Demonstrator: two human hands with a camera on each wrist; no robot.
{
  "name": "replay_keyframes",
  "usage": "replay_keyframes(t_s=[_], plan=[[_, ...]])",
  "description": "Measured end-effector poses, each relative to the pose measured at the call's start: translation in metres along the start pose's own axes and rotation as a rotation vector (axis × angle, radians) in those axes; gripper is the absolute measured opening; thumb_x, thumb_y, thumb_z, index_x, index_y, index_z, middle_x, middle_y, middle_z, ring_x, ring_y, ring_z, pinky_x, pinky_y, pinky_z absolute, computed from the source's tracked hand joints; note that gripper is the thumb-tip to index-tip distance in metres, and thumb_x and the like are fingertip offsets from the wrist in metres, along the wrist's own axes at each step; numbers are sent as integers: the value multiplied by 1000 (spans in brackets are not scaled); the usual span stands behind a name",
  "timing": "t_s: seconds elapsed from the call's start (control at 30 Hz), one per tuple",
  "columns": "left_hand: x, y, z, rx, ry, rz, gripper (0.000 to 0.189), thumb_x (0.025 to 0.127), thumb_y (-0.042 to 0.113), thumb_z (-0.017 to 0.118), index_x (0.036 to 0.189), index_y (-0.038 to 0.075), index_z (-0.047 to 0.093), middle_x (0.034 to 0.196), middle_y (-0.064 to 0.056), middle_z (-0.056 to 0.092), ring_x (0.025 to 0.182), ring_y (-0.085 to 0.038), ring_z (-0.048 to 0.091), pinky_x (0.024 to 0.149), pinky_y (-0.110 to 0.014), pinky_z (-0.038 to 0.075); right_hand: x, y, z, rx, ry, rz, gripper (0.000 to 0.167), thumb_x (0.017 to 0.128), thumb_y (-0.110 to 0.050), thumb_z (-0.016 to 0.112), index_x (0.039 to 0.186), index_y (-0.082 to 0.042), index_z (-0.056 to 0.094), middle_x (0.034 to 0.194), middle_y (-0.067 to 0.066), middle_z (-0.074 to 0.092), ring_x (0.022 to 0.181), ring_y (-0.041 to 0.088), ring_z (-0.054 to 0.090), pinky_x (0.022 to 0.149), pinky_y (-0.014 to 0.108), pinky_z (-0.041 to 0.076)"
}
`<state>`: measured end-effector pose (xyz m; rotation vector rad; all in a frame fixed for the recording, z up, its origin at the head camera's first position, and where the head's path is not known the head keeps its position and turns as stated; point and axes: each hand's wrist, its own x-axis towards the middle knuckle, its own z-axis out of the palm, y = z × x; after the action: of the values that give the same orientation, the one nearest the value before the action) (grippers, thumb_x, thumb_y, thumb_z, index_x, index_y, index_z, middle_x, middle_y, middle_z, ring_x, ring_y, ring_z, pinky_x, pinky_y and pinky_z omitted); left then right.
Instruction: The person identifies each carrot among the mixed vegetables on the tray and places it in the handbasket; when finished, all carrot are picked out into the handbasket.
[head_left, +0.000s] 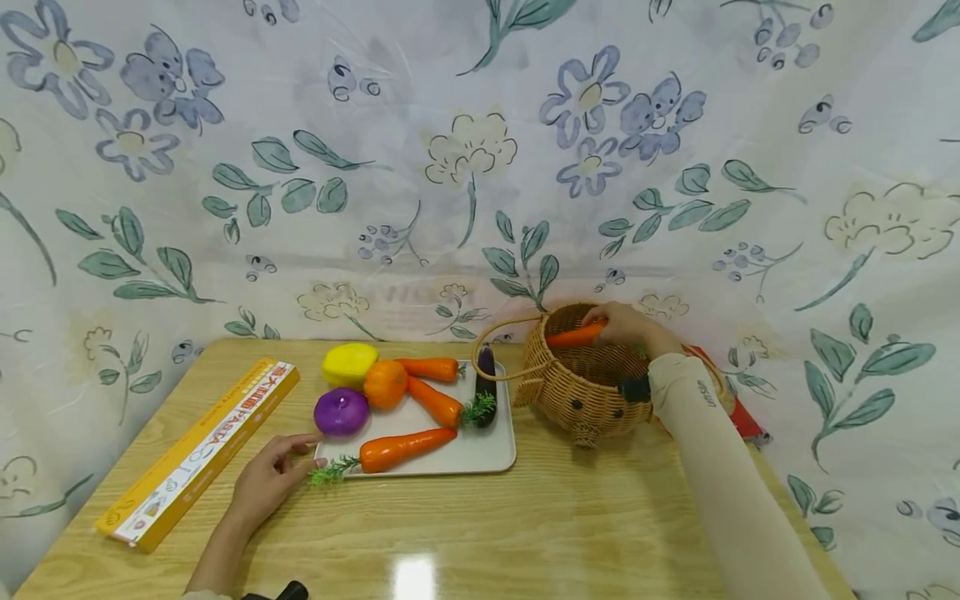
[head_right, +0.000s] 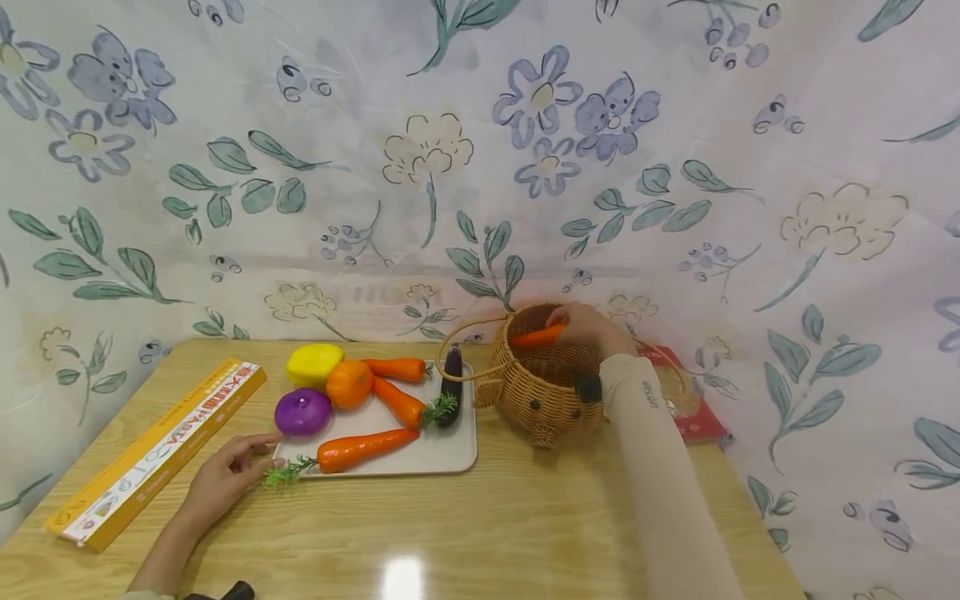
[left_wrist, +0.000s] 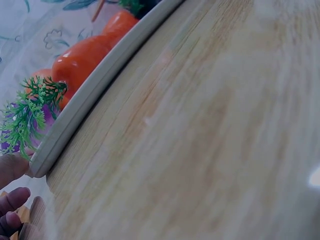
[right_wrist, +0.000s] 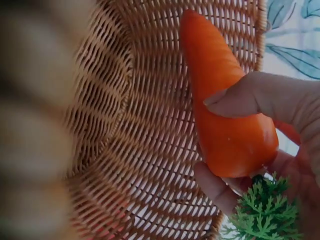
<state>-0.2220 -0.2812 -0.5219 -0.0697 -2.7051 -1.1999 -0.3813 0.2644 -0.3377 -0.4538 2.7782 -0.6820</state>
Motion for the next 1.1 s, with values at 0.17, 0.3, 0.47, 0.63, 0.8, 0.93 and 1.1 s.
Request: replay_keyframes(t_s=[0.17, 0.3, 0.47, 0.63, 0.8, 0.93, 1.1], plan=[[2, 0, -2, 11, -1, 4, 37, 89, 36, 74, 122, 19, 69, 103, -3, 60, 67, -7, 44, 60, -25, 35, 3, -1, -7, -33, -4, -20, 42, 80, 0, 65, 122, 3, 65, 118, 28, 59, 85, 28, 52, 70, 32, 44], [2, 0, -1, 2, 1, 8, 37, 90, 36, 74, 122, 18, 69, 103, -3, 59, 67, -7, 45, 60, -25, 36, 6, -3, -13, -19, -10, -10, 42, 81, 1, 63, 122, 4, 64, 124, 32, 56, 86, 30, 52, 70, 33, 44], [2, 1, 1, -7, -4, 1, 37, 90, 35, 73, 122, 18, 69, 103, -3, 59, 67, -7, 45, 60, -25, 36, 11, 1, -13, -14, -38, 1, 44, 80, 2, 61, 124, 4, 63, 124, 32, 56, 85, 28, 51, 70, 32, 43], [2, 3, 4, -4, -12, -14, 38, 90, 37, 74, 123, 19, 69, 104, -3, 59, 67, -7, 45, 60, -25, 36, 13, 10, -9, -29, -54, 0, 44, 79, 0, 63, 123, 4, 64, 119, 30, 60, 84, 27, 53, 70, 34, 46], [0, 4, 4, -1, -14, -26, 39, 89, 37, 74, 123, 19, 68, 104, -3, 60, 67, -7, 44, 60, -24, 35, 16, 18, -5, 37, -93, 26, 46, 80, 0, 63, 126, 6, 61, 125, 31, 54, 83, 27, 54, 71, 39, 50], [-1, 5, 3, 1, -10, -24, 39, 89, 37, 74, 123, 18, 68, 105, -3, 60, 66, -7, 44, 59, -24, 35, 20, 24, 0, 56, -115, 42, 44, 80, 1, 62, 124, 5, 62, 125, 28, 51, 86, 26, 47, 72, 33, 43], [0, 4, 2, 4, -5, -16, 38, 90, 36, 73, 123, 19, 69, 105, -3, 60, 65, -7, 44, 58, -25, 35, 23, 31, 5, 44, -127, 51, 44, 79, 1, 61, 123, 4, 63, 118, 23, 52, 88, 26, 43, 74, 33, 38]])
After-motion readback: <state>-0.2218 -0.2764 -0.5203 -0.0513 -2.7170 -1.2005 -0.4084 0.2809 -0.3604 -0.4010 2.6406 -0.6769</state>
